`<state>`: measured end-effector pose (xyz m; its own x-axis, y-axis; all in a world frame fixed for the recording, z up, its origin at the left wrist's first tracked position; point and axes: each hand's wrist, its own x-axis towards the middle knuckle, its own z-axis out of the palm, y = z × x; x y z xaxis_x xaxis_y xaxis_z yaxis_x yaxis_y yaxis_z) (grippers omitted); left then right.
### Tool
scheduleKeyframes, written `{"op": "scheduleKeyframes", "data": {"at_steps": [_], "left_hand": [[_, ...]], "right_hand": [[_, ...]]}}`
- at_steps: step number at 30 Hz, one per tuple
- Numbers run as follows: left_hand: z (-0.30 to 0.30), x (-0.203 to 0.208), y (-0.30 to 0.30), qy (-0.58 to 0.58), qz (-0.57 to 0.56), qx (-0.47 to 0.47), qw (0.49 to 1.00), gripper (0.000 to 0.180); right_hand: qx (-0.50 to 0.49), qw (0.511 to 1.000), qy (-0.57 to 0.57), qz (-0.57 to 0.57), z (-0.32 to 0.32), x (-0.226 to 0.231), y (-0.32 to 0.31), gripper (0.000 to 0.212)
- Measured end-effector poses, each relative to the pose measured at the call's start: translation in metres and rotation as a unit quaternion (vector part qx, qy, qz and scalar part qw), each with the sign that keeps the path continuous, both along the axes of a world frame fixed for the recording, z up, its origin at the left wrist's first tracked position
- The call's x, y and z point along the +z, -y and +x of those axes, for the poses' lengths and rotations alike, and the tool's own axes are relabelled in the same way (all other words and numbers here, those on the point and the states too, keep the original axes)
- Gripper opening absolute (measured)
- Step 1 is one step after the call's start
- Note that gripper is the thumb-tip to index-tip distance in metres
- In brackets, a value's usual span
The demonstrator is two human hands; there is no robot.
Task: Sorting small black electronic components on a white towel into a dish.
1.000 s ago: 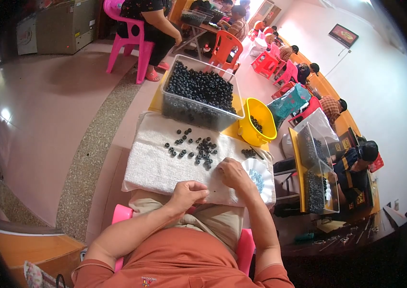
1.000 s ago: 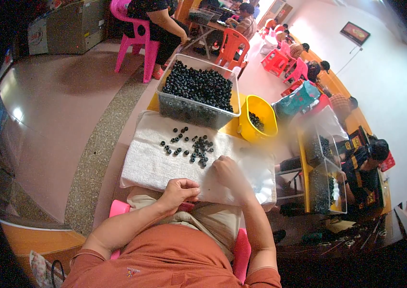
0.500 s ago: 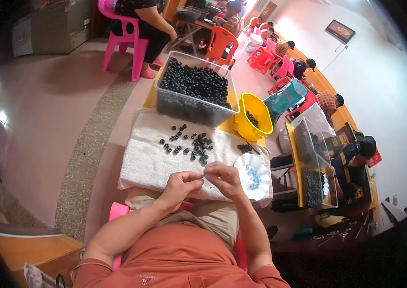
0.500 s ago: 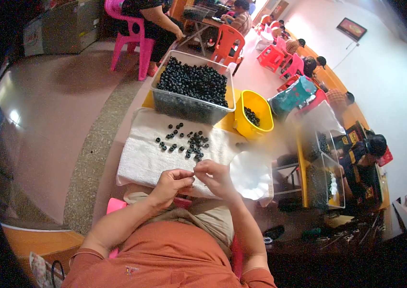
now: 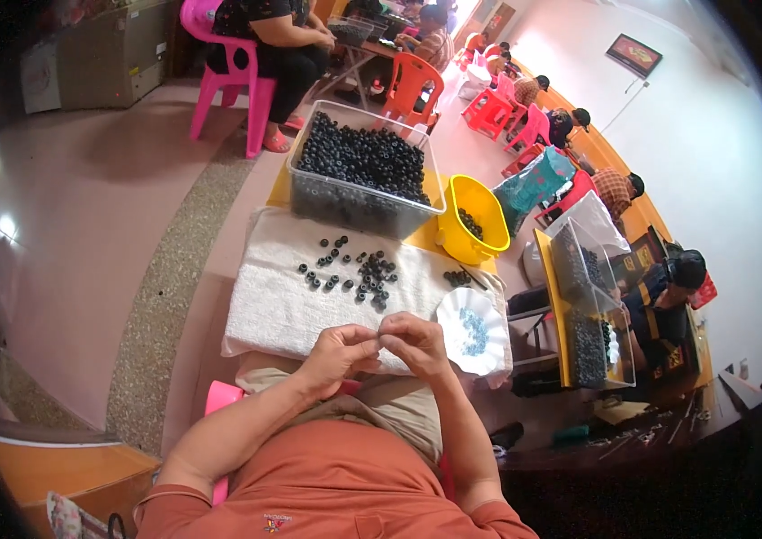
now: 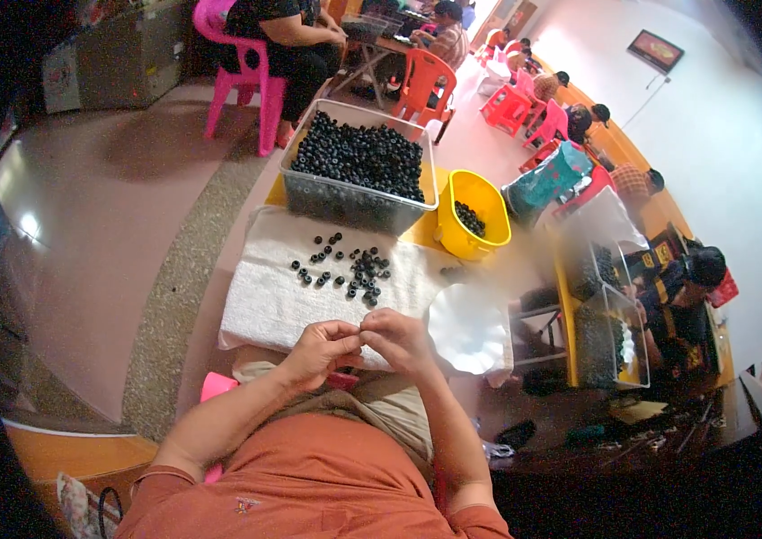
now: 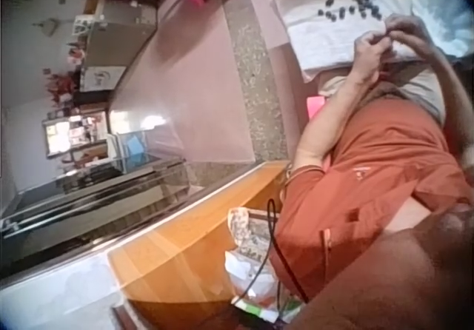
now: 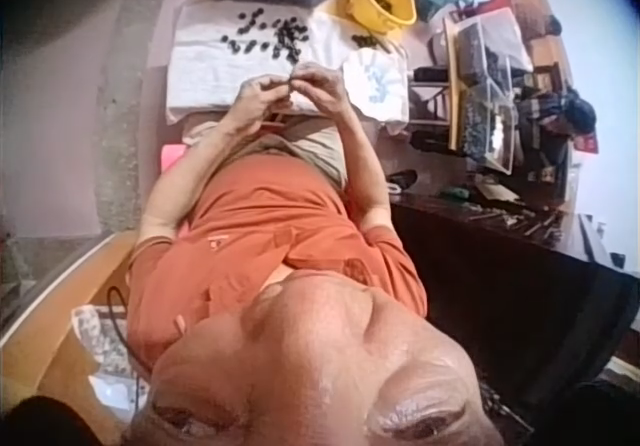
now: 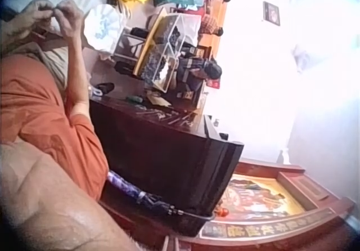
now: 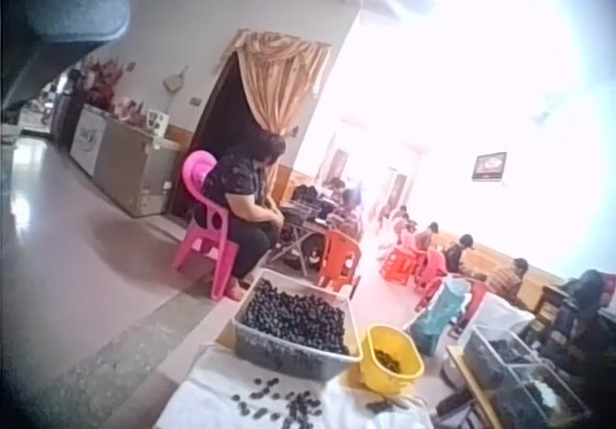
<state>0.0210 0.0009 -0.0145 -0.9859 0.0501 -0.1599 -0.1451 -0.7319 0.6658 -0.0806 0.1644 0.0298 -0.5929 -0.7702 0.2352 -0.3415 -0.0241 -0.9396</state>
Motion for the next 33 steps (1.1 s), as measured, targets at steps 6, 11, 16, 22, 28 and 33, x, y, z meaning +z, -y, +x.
{"op": "scheduleKeyframes", "data": {"at_steps": [6, 11, 16, 22, 28, 33], "left_hand": [[0.0, 0.002, -0.003, -0.006, 0.003, -0.004, 1.0, 0.018], [-0.001, -0.003, -0.002, -0.033, -0.029, -0.008, 0.999, 0.016], [0.001, 0.003, -0.003, -0.048, -0.061, -0.007, 0.997, 0.015], [0.002, 0.002, -0.003, -0.062, -0.086, -0.007, 0.994, 0.014], [0.003, 0.003, -0.003, -0.081, -0.112, -0.014, 0.99, 0.013], [0.002, 0.0, -0.004, -0.084, -0.128, -0.024, 0.988, 0.012]], "right_hand": [[-0.01, 1.0, -0.014, 0.004, -0.001, -0.005, -0.003, 0.011], [-0.005, 1.0, 0.009, 0.009, -0.001, -0.003, -0.006, 0.011], [0.002, 0.999, 0.022, 0.024, 0.0, 0.002, -0.008, 0.012], [0.014, 0.999, 0.038, 0.031, 0.002, 0.011, -0.008, 0.01], [0.029, 0.997, 0.052, 0.042, -0.002, 0.008, -0.014, 0.009], [0.054, 0.994, 0.09, 0.036, -0.004, 0.006, -0.017, 0.007]]}}
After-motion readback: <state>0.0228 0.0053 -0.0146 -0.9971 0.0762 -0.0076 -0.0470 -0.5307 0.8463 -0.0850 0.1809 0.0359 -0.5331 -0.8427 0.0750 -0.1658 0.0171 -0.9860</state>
